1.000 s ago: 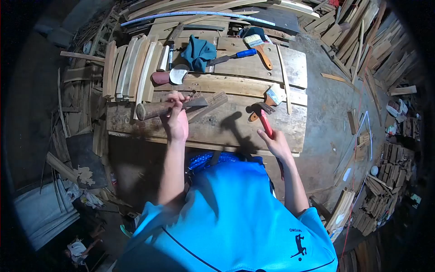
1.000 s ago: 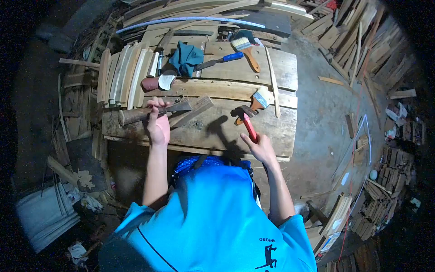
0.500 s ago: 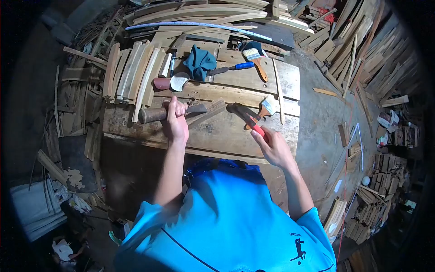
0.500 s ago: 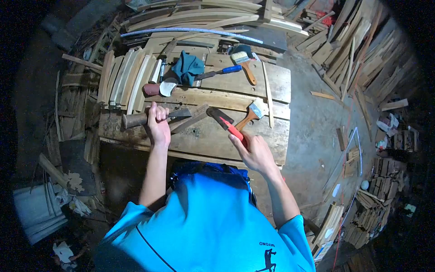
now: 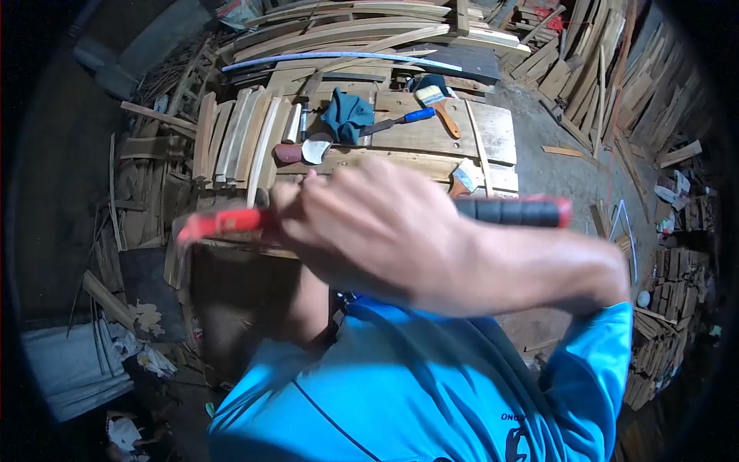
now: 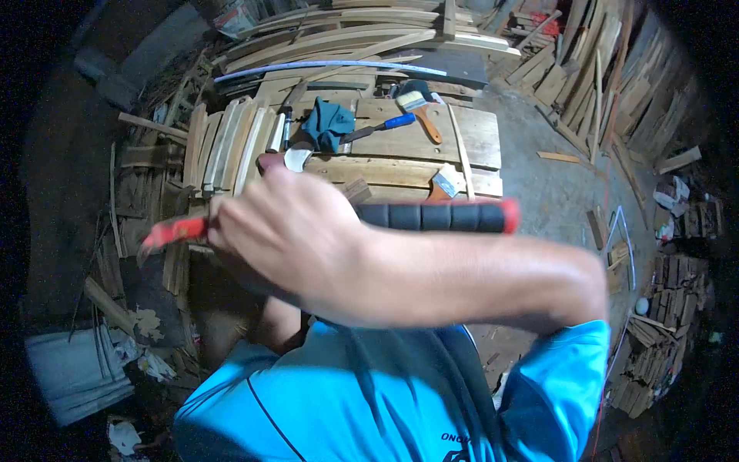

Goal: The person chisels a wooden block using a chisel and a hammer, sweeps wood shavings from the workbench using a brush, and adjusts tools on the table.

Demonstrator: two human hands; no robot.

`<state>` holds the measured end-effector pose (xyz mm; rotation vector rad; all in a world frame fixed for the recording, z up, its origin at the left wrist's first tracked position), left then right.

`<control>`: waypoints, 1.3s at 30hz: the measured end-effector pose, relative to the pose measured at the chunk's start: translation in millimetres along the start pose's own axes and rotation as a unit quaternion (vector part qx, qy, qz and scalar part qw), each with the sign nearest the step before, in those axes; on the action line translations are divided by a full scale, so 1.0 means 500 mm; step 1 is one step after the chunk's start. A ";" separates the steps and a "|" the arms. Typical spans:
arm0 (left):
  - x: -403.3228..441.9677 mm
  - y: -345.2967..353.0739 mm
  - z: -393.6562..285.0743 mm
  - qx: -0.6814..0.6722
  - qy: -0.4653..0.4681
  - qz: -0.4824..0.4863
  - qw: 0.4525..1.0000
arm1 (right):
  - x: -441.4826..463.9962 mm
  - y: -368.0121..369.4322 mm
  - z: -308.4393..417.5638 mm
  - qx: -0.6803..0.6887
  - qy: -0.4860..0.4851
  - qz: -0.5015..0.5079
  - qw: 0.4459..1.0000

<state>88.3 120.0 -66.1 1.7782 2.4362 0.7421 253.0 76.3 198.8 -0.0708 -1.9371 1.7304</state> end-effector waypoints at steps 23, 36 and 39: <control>-0.007 0.010 0.028 -0.032 -0.016 0.008 0.999 | 0.126 0.003 -0.051 0.096 0.056 0.195 0.974; -0.011 0.028 0.051 -0.028 -0.011 0.019 0.999 | 0.086 0.007 -0.078 0.051 -0.012 -0.033 0.998; -0.022 0.027 0.050 -0.023 -0.013 0.019 0.999 | 0.089 0.019 -0.068 0.048 -0.014 -0.052 0.997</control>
Point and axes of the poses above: each hand's wrist, its own x-axis towards the middle knuckle, its own y-axis out of the palm, z = x × y, the point moved 3 cm from there along x, towards the middle knuckle, and after that the axes turned 1 degree about x, right-handed, at the moved point
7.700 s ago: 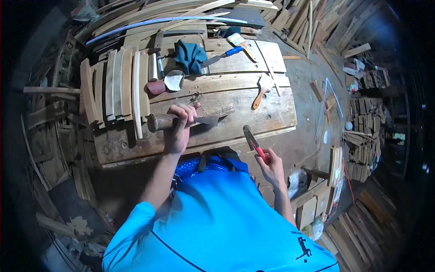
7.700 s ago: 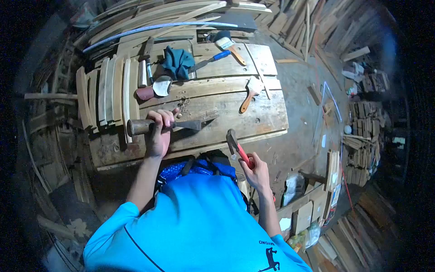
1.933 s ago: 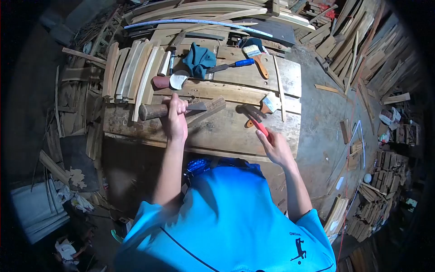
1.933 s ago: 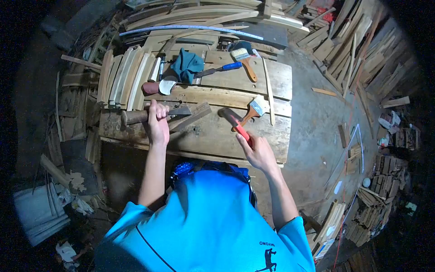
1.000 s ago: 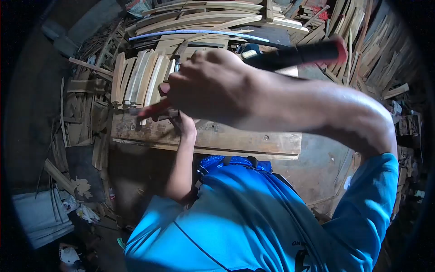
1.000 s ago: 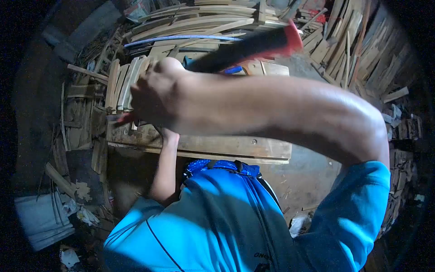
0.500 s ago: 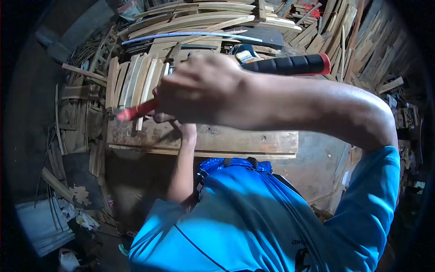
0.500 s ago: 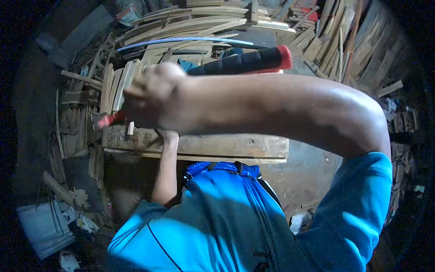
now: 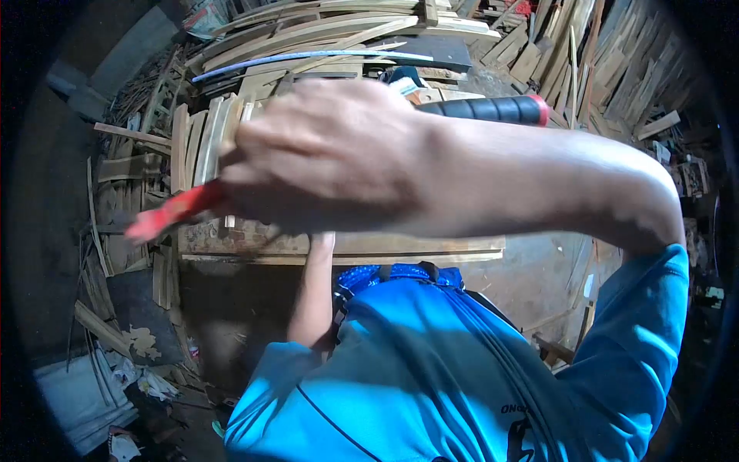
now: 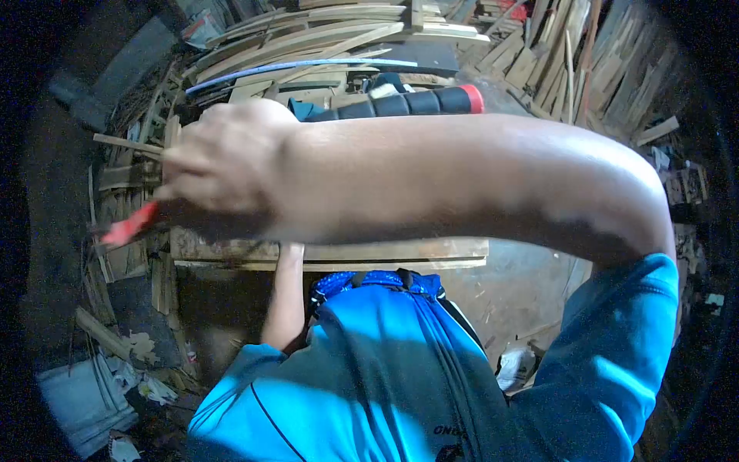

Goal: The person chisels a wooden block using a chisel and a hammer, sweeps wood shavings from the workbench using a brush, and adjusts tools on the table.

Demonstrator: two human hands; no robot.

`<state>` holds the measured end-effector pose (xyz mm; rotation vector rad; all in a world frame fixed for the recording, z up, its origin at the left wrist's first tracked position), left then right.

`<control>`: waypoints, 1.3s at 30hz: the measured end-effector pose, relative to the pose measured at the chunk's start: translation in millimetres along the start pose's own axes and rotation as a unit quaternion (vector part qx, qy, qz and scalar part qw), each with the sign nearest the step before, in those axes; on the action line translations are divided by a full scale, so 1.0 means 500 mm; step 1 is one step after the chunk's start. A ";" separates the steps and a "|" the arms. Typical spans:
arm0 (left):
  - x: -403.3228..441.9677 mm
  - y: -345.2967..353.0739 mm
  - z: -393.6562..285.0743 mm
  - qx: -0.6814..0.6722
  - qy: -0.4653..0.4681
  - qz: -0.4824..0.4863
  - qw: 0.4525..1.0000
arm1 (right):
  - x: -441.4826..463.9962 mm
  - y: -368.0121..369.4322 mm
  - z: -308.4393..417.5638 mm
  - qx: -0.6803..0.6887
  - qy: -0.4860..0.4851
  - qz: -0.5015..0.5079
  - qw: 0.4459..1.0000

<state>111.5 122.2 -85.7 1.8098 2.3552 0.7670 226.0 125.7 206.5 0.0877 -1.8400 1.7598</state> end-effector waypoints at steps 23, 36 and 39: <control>0.007 0.004 0.003 -0.007 -0.019 -0.012 1.000 | 0.014 -0.033 0.013 -0.003 -0.094 0.038 0.995; 0.030 -0.001 0.027 -0.042 -0.043 -0.062 0.996 | -0.056 -0.026 -0.048 -0.005 0.089 0.264 0.960; 0.002 -0.034 0.016 -0.097 -0.082 -0.162 0.979 | -0.157 0.032 -0.123 0.099 0.233 0.155 0.955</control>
Point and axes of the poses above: each hand's wrist, its own x-axis towards the middle knuckle, its own y-axis out of the palm, z = x × y, the point moved 3 cm from there along x, towards the middle knuckle, and after that the axes turned 1 degree about x, right-handed, at the moved point
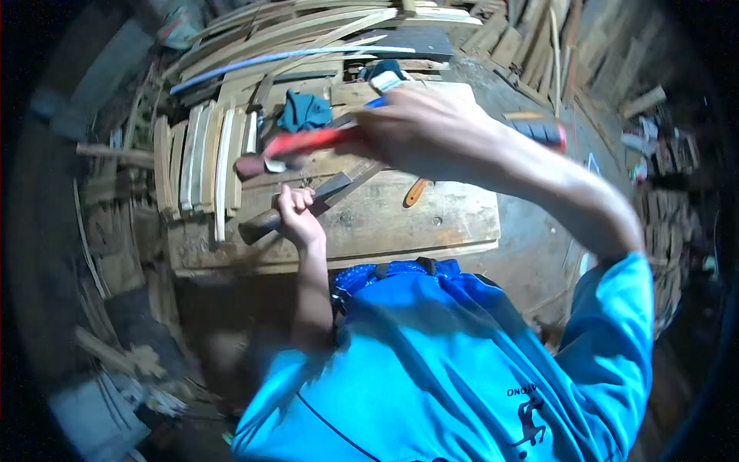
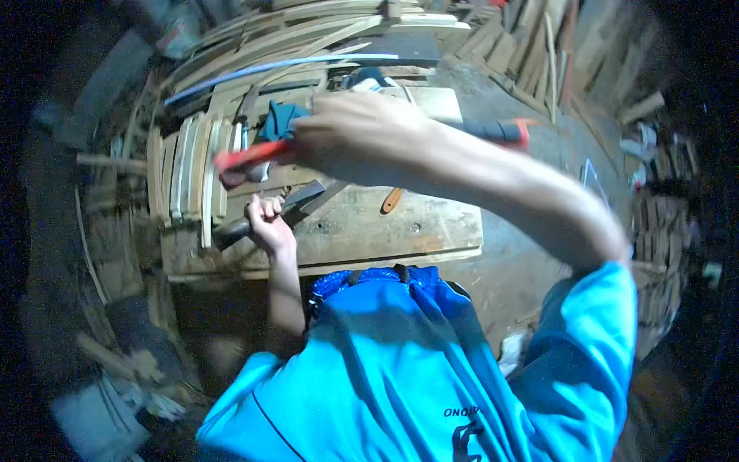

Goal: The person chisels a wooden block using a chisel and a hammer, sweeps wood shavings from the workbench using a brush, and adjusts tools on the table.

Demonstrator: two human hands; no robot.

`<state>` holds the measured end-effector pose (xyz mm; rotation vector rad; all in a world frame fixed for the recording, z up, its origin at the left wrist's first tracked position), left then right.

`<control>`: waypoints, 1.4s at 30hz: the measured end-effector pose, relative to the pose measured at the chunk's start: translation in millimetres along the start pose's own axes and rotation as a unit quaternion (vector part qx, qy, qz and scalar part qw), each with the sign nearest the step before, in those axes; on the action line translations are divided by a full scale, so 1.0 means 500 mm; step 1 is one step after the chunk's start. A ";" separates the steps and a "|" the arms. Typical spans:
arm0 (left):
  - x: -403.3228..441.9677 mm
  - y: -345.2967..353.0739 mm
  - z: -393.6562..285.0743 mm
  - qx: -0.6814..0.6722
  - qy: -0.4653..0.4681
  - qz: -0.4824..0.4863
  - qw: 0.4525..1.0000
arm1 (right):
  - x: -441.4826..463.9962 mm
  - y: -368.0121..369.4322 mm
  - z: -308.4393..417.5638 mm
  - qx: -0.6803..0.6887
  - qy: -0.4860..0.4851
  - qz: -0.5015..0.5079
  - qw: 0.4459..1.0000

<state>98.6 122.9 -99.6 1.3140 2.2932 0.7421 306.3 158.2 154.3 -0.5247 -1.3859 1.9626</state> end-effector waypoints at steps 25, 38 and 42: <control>0.012 -0.025 0.012 0.601 0.004 0.278 0.750 | -0.286 0.491 -0.221 0.366 0.450 -0.066 0.812; -0.010 0.095 -0.146 0.690 0.070 0.324 0.643 | -0.378 0.526 -0.174 0.409 0.480 -0.057 0.774; -0.020 0.115 -0.150 0.702 0.056 0.340 0.623 | -0.386 0.590 -0.197 0.375 0.453 -0.078 0.805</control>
Point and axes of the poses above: each hand's wrist, its own x-axis towards the middle knuckle, its own y-axis out of the palm, z = x × y, the point moved 3 cm from there along x, towards the middle knuckle, and after that the axes turned 1 degree about x, right-handed, at the moved point
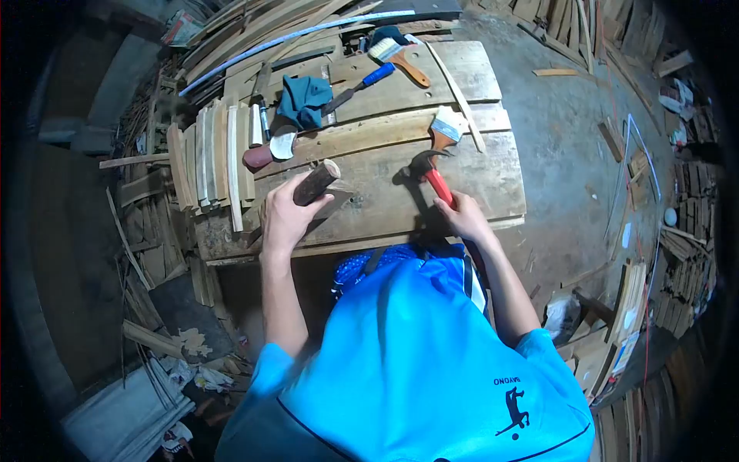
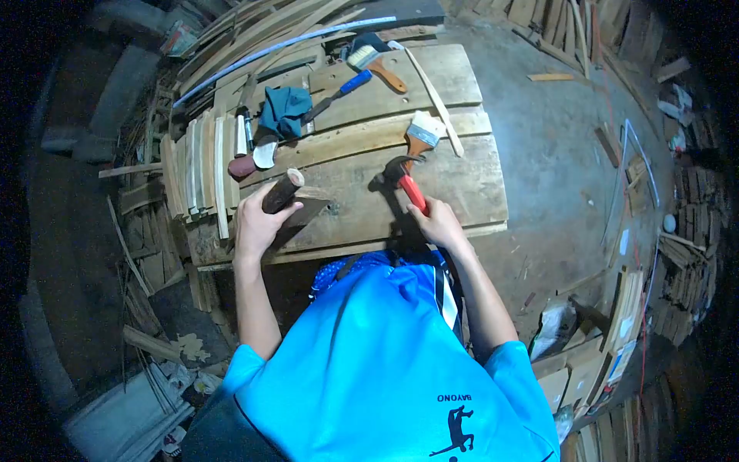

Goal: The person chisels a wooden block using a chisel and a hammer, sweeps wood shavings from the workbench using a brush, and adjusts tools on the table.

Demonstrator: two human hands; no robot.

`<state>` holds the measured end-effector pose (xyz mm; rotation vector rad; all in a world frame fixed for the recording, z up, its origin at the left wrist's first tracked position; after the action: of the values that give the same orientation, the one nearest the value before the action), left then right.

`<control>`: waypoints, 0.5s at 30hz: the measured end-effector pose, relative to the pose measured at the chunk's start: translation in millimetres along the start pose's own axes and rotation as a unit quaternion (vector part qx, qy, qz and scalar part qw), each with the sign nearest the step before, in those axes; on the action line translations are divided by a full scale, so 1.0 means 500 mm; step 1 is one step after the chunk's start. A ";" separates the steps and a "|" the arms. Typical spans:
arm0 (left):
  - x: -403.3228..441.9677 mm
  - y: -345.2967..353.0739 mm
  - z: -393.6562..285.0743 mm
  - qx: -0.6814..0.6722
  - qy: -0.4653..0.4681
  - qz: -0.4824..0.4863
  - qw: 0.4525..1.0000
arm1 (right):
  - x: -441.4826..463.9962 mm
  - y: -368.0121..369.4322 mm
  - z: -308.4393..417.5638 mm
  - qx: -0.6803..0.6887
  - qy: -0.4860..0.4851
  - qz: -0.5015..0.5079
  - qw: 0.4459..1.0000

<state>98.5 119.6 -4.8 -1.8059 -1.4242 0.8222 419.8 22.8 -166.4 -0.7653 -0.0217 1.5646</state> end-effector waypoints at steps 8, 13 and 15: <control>-0.017 -0.004 -0.034 0.072 0.028 -0.020 0.997 | 0.014 0.022 0.004 -0.201 -0.035 -0.039 0.978; -0.033 -0.038 -0.066 -0.054 0.048 -0.109 0.991 | 0.010 -0.006 0.025 -0.287 -0.021 -0.007 0.958; -0.040 -0.061 -0.078 -0.113 0.011 -0.122 0.986 | 0.015 -0.003 0.023 -0.310 -0.019 0.006 0.951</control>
<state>109.9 99.9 43.6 -1.7503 -1.7412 0.5314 416.1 34.6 -160.0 -1.2225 -0.5601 1.5945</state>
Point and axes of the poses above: each hand's wrist, its own x-axis towards the middle knuckle, its own y-axis out of the palm, z = x × y, the point moved 3 cm from there along x, towards the middle knuckle, and after that the axes turned 1 degree about x, right-handed, at the moved point
